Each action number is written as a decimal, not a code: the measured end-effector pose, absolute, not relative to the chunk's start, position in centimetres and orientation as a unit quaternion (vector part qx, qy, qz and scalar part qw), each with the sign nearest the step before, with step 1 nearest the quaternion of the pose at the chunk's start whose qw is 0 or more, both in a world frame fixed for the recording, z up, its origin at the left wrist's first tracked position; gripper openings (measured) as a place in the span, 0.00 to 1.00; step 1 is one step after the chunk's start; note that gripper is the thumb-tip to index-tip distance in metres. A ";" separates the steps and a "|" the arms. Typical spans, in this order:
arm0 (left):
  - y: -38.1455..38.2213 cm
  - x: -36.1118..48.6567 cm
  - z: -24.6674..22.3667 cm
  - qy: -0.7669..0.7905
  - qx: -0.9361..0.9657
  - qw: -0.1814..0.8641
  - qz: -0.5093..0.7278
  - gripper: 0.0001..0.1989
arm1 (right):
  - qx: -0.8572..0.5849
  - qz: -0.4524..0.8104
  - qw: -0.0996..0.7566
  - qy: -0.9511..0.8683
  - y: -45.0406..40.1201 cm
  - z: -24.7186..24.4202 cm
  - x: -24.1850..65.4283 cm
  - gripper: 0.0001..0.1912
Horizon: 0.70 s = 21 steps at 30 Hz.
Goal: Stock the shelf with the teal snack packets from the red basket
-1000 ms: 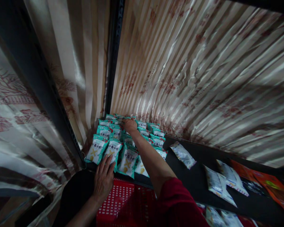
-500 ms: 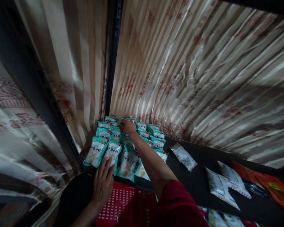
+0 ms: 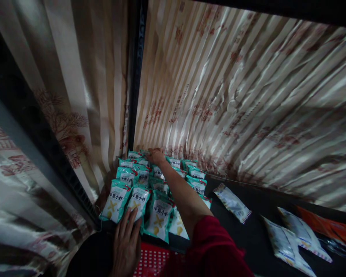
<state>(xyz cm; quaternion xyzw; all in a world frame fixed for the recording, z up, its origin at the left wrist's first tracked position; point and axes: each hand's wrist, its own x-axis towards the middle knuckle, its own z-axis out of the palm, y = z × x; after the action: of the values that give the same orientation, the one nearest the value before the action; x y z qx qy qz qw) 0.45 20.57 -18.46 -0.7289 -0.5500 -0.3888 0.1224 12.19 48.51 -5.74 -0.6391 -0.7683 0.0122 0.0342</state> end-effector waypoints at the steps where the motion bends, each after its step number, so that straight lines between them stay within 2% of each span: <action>1: 20.7 0.4 -18.6 -0.549 -0.729 0.125 -0.389 0.19 | -0.636 0.019 0.019 -0.772 48.7 -5.7 11.9 0.24; 9: 21.1 0.5 -19.2 -0.557 -0.721 0.124 -0.394 0.18 | -0.632 0.018 -0.036 -0.774 50.3 -6.0 11.4 0.27; 21: 21.0 0.8 -17.8 -0.563 -0.707 0.092 -0.418 0.17 | -0.635 0.020 -0.020 -0.772 50.9 -7.2 11.4 0.28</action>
<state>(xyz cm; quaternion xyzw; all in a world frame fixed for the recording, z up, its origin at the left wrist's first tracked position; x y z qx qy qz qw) 0.79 20.97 -17.84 -0.7072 -0.5629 -0.4178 0.0916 11.42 50.93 -7.23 -0.6347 -0.7723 0.0200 -0.0205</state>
